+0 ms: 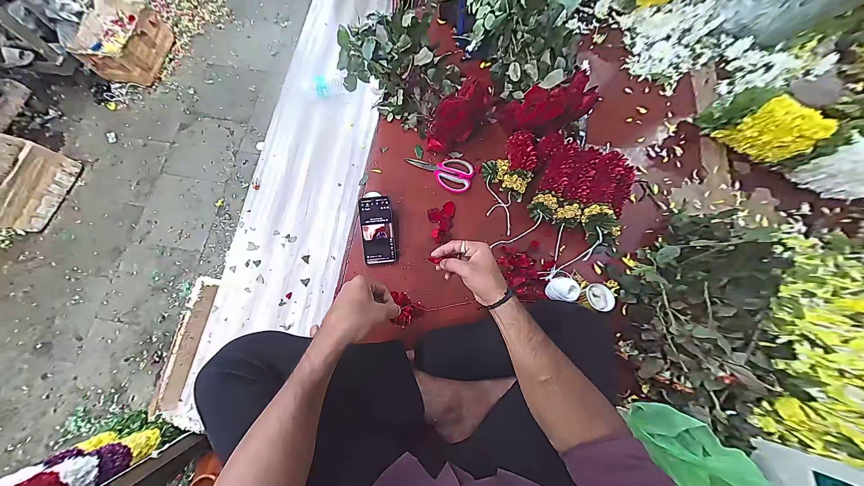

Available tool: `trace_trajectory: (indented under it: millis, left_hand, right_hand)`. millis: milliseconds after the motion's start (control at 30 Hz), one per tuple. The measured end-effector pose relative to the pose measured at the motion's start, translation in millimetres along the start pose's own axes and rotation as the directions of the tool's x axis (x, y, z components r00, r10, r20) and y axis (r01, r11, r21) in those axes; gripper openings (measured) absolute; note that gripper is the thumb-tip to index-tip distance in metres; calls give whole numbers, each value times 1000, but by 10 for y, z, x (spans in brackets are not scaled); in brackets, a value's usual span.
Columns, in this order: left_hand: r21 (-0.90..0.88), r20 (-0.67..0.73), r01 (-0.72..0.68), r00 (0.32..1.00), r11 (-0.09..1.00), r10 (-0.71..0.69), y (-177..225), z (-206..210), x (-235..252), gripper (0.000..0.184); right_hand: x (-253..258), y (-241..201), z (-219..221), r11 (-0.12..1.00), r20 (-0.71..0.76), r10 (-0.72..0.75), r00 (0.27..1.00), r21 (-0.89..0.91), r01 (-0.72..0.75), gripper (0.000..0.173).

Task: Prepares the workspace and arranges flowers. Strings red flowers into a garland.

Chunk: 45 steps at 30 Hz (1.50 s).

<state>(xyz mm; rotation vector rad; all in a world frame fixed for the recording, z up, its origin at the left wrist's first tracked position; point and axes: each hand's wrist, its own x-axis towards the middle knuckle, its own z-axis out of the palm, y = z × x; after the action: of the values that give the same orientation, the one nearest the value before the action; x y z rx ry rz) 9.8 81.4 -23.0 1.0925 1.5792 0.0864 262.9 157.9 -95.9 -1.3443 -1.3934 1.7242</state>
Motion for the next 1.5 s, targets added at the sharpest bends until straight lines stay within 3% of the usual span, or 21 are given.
trace_trajectory:
  millis: [100, 200, 333, 533, 667, 900, 1067, 1167, 1233, 1300, 1367, 1467, 1500]
  left_hand:
    - [-25, -31, 6, 1000, 1000, -7, 6, -4, 10, 15]
    - [-50, -49, 0, 999, 999, -3, -5, -4, 10, 15]
    - [-74, -99, 0, 995, 997, -7, -17, -3, 6, 17]
    - [-215, -89, -40, 996, 976, 21, -2, 7, 6, 16]
    - [-330, -87, -105, 993, 938, 81, 23, 30, -14, 16]
    - [-257, -79, -159, 986, 953, 144, 47, 65, -7, 12]
    - [-224, -104, -162, 984, 961, 141, 25, 81, 12, 9]
    - [-231, -146, -124, 985, 965, 92, 41, 68, -20, 13]
    - [-230, -151, -97, 987, 968, 63, 40, 51, -36, 16]
    - [-209, -152, -65, 988, 976, 34, 31, 37, -24, 17]
    - [-189, -161, -39, 987, 981, 8, 24, 12, -11, 18]
    - [-160, -188, -9, 982, 987, -22, 4, -30, -23, 23]
    - [-152, -200, -1, 979, 988, -30, -3, -33, -27, 24]
  right_hand:
    - [-15, -61, 12, 993, 55, -77, 996, -82, 81, 25]
    - [-74, -144, 70, 980, 45, -146, 988, -130, 151, 14]
    - [-253, -312, 212, 988, 8, -155, 988, 7, 155, 9]
    - [-563, -416, 482, 949, -55, 0, 999, 314, 17, 37]
    - [-563, -395, 568, 925, -4, 131, 991, 361, -120, 45]
    - [-518, -275, 616, 949, -54, 215, 975, 246, -196, 55]
    - [-484, -245, 477, 950, 15, 273, 962, 156, -271, 62]
    - [-436, -269, 252, 973, 7, 202, 979, 116, -202, 56]
    - [-397, -246, 161, 989, 90, 147, 985, -13, -146, 62]
    - [-383, -182, 178, 982, 279, 161, 947, -145, -125, 73]
    - [-379, -103, 241, 976, 378, 171, 910, -194, -103, 64]
    - [-343, -95, 192, 983, 332, 45, 942, -183, 18, 15]
    - [-332, -137, 142, 984, 355, 16, 935, -172, 49, 10]
